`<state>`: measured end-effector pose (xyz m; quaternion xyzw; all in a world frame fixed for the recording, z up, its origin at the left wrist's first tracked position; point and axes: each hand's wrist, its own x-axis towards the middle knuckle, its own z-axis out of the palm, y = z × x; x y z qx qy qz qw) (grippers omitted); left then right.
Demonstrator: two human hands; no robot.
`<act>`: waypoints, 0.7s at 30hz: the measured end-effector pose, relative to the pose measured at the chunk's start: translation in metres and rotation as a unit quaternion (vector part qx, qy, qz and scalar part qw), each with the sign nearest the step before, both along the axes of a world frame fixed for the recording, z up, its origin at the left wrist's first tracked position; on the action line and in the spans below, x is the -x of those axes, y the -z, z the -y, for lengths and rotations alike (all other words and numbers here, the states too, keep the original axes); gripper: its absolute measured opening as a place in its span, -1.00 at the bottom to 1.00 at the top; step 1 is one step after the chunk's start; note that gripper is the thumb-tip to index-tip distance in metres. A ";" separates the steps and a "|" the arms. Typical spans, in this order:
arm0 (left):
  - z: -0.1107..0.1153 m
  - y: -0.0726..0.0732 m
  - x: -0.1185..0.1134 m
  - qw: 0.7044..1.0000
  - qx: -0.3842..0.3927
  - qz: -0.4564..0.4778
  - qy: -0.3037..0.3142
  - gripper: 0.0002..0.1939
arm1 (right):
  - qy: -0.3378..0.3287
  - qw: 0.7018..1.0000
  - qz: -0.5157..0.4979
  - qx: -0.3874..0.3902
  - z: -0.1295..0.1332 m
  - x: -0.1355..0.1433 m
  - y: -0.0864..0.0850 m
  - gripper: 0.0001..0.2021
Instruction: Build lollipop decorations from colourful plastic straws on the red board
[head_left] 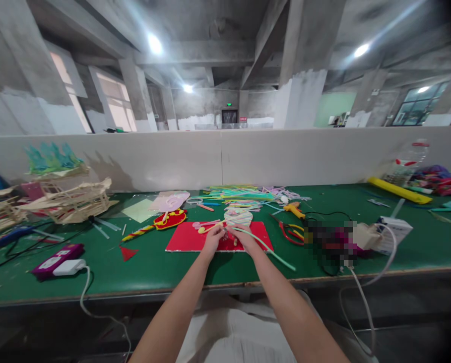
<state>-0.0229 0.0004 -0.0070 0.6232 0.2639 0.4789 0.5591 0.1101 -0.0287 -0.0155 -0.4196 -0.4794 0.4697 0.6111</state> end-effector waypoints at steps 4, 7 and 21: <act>0.001 0.000 -0.001 1.000 0.005 -0.005 -0.019 -0.74 | 0.009 1.000 0.001 0.004 0.001 0.000 0.000 -0.65; 0.003 0.000 -0.003 0.999 -0.010 -0.043 -0.015 -0.74 | 0.011 1.000 -0.007 0.006 -0.001 0.000 0.000 -0.68; 0.006 -0.001 -0.002 0.993 -0.038 -0.107 -0.011 -0.75 | -0.007 1.000 -0.022 -0.018 -0.003 -0.001 -0.001 -0.71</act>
